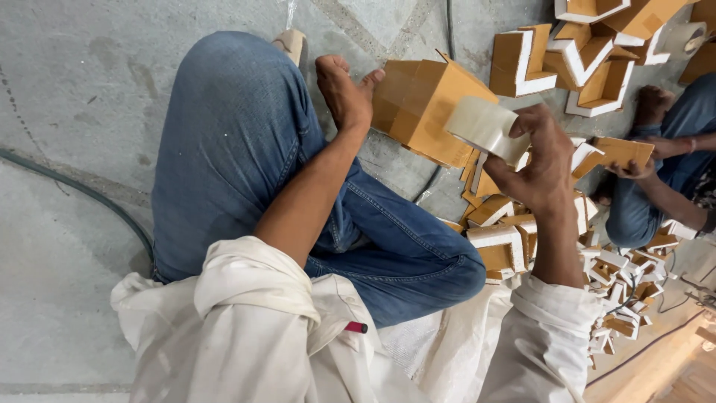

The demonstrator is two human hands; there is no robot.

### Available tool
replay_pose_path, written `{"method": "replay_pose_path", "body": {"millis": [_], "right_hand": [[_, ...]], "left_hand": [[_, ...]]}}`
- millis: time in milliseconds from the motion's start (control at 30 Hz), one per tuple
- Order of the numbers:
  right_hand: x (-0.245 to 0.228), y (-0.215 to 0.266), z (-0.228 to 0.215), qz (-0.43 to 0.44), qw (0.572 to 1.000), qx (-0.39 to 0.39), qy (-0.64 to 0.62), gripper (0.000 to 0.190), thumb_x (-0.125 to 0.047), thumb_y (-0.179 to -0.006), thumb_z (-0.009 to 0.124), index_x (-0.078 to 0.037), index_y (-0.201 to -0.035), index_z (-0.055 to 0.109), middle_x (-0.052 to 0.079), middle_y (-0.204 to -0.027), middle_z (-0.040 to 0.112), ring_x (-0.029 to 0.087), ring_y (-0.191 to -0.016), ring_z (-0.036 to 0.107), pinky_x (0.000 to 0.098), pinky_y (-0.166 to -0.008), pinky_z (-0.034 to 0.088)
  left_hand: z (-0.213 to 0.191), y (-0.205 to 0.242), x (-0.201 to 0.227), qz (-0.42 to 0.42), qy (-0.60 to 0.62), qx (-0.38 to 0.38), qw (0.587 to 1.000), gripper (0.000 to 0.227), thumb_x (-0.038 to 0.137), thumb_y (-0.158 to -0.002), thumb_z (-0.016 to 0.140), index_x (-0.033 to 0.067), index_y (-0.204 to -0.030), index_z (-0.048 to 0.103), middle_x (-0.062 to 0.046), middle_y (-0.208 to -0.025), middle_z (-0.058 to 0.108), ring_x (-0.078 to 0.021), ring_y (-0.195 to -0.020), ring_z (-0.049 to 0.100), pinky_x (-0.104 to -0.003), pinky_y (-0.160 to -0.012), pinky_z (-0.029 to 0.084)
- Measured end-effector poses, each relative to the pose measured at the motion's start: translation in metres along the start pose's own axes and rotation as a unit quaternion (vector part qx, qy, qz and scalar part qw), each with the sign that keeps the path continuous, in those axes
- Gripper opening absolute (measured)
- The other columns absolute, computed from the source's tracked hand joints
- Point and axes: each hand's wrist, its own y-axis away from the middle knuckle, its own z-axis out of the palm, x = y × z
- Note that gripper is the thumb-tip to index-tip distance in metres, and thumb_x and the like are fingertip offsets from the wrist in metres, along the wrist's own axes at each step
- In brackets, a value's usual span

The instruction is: The person tapes small cardboard boxes using a roll of clear packing tape.

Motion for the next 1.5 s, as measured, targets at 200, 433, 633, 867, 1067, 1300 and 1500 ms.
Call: {"method": "replay_pose_path", "body": {"millis": [200, 433, 633, 867, 1067, 1300, 1500], "right_hand": [[0.002, 0.0, 0.01, 0.025, 0.998, 0.008, -0.061, 0.043, -0.005, -0.076, 0.077, -0.003, -0.107, 0.047, 0.018, -0.109, 0.064, 0.032, -0.099, 0.07, 0.0376, -0.085, 0.055], [0.009, -0.002, 0.017, 0.049, 0.998, 0.0, -0.05, 0.044, -0.004, -0.075, 0.075, -0.003, -0.109, 0.046, 0.021, -0.117, 0.067, 0.033, -0.106, 0.071, 0.0397, -0.085, 0.057], [0.01, -0.01, 0.023, 0.032, 0.998, 0.008, -0.05, 0.044, -0.004, -0.075, 0.072, -0.002, -0.111, 0.047, 0.018, -0.105, 0.062, 0.035, -0.114, 0.072, 0.0389, -0.079, 0.056], [0.006, -0.008, 0.025, 0.053, 0.998, 0.008, -0.038, 0.04, -0.004, -0.076, 0.073, -0.001, -0.107, 0.048, 0.021, -0.111, 0.063, 0.039, -0.125, 0.069, 0.0415, -0.091, 0.056], [0.011, -0.008, 0.028, 0.043, 0.997, 0.027, -0.065, 0.047, -0.006, -0.075, 0.072, -0.001, -0.116, 0.049, 0.016, -0.098, 0.056, 0.038, -0.118, 0.07, 0.0424, -0.094, 0.056], [0.016, -0.009, 0.032, 0.033, 0.996, 0.037, -0.069, 0.049, -0.005, -0.075, 0.071, -0.003, -0.118, 0.048, 0.017, -0.101, 0.058, 0.038, -0.118, 0.069, 0.0428, -0.096, 0.056], [0.016, -0.007, 0.034, 0.031, 0.995, 0.052, -0.077, 0.046, -0.002, -0.074, 0.069, -0.001, -0.115, 0.048, 0.017, -0.099, 0.056, 0.038, -0.113, 0.069, 0.0453, -0.102, 0.056]], "left_hand": [[0.01, 0.006, -0.011, -0.019, 0.001, -0.02, 1.0, 0.071, 0.023, -0.061, 0.099, 0.0029, -0.103, 0.044, -0.012, -0.1, 0.053, -0.0309, -0.095, 0.052, -0.045, -0.088, 0.045], [0.027, 0.019, -0.024, -0.03, -0.007, -0.048, 0.998, 0.068, 0.024, -0.063, 0.098, 0.0033, -0.1, 0.045, -0.014, -0.1, 0.054, -0.0341, -0.098, 0.051, -0.049, -0.09, 0.042], [0.003, 0.007, 0.008, 0.046, -0.073, -0.029, 0.996, 0.088, 0.024, -0.065, 0.094, 0.0004, -0.13, 0.041, -0.014, -0.108, 0.056, -0.0349, -0.105, 0.053, -0.051, -0.098, 0.041], [0.002, 0.015, 0.005, 0.029, -0.147, -0.093, 0.984, 0.056, -0.008, -0.076, 0.072, 0.0118, -0.126, 0.055, -0.012, -0.122, 0.059, -0.0334, -0.113, 0.057, -0.044, -0.094, 0.052], [-0.001, 0.034, 0.005, 0.054, 0.022, -0.188, 0.98, 0.024, 0.02, -0.104, 0.056, 0.0168, -0.125, 0.067, -0.002, -0.125, 0.068, -0.0258, -0.121, 0.066, -0.04, -0.105, 0.054], [0.031, 0.037, -0.033, -0.094, 0.103, -0.379, 0.915, 0.08, 0.066, -0.105, 0.015, 0.0125, -0.165, 0.023, -0.014, -0.173, 0.021, -0.0296, -0.16, 0.017, -0.041, -0.129, 0.017], [0.036, 0.034, -0.038, -0.086, 0.102, -0.401, 0.906, 0.095, 0.078, -0.099, 0.008, 0.0104, -0.166, 0.017, -0.013, -0.175, 0.015, -0.0283, -0.163, 0.01, -0.04, -0.132, 0.009]]}}
